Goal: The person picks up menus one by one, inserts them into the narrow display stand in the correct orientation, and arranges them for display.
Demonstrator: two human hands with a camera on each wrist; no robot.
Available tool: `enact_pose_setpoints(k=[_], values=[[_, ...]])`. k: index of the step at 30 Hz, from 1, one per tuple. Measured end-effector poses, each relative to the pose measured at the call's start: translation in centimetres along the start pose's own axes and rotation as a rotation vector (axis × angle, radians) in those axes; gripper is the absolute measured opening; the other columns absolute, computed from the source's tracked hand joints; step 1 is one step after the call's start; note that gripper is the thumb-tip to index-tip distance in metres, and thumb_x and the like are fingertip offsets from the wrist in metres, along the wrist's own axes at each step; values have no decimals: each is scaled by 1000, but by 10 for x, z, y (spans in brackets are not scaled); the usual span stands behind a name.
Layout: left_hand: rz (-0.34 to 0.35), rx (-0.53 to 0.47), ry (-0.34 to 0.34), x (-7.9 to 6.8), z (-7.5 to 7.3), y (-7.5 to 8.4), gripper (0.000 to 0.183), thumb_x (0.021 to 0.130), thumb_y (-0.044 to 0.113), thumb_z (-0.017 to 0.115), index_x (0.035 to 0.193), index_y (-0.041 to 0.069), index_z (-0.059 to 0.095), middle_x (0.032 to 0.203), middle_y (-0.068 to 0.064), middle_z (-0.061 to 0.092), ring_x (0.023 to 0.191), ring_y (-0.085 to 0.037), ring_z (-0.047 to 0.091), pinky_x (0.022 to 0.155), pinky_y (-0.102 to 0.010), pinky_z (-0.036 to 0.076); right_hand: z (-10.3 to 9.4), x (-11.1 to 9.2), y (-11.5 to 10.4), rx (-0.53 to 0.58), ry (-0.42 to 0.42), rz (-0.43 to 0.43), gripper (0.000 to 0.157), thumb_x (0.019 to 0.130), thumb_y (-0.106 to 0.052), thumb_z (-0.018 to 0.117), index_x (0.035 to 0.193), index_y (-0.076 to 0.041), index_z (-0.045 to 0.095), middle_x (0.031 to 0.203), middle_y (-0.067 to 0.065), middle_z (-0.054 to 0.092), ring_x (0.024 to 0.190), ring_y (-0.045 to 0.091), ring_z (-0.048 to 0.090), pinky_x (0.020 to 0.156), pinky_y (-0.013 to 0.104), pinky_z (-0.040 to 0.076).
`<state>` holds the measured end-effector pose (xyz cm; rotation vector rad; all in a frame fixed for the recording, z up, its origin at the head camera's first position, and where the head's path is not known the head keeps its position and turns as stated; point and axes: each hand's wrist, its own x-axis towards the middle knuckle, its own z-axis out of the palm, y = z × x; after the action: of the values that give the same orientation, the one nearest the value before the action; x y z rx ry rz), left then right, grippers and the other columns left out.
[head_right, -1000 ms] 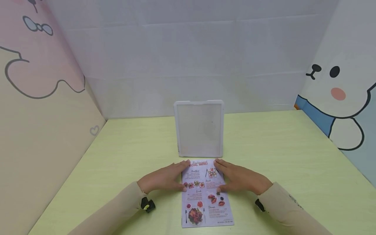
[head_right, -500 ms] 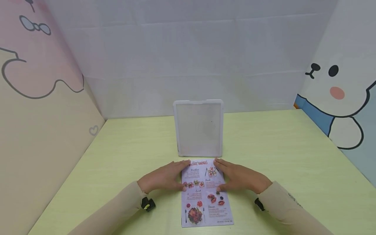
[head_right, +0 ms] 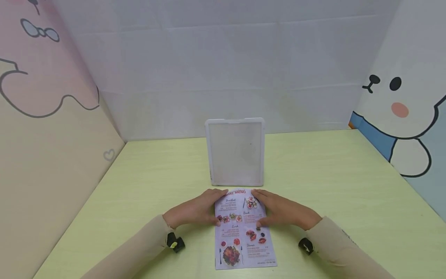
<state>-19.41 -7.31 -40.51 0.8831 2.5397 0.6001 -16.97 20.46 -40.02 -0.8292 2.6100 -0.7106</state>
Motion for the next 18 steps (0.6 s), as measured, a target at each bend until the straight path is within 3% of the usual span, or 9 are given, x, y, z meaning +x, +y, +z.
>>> enact_pose_setpoints(k=[7, 12, 18], values=[[-4, -22, 25, 4, 3, -6, 91, 76, 24, 82, 151, 13, 31, 135, -2, 44, 120, -15, 39, 100, -30, 42, 2, 4, -1, 3, 75, -72, 83, 79, -19, 78, 142, 10, 34, 144, 26, 40, 125, 42, 47, 101, 54, 40], [-41, -41, 43, 7, 5, -13, 85, 73, 28, 84, 145, 13, 41, 123, 1, 46, 112, -13, 39, 92, -27, 42, 3, 5, -2, 3, 92, -53, 84, 77, -18, 79, 142, 11, 34, 140, 25, 43, 121, 40, 50, 99, 52, 42], [-37, -161, 44, 8, 6, -22, 61, 74, 24, 84, 126, 11, 53, 110, 5, 50, 101, -9, 45, 87, -25, 41, 5, 5, -1, 54, 124, -13, 83, 77, -16, 79, 142, 10, 35, 128, 22, 51, 111, 32, 56, 94, 46, 48]])
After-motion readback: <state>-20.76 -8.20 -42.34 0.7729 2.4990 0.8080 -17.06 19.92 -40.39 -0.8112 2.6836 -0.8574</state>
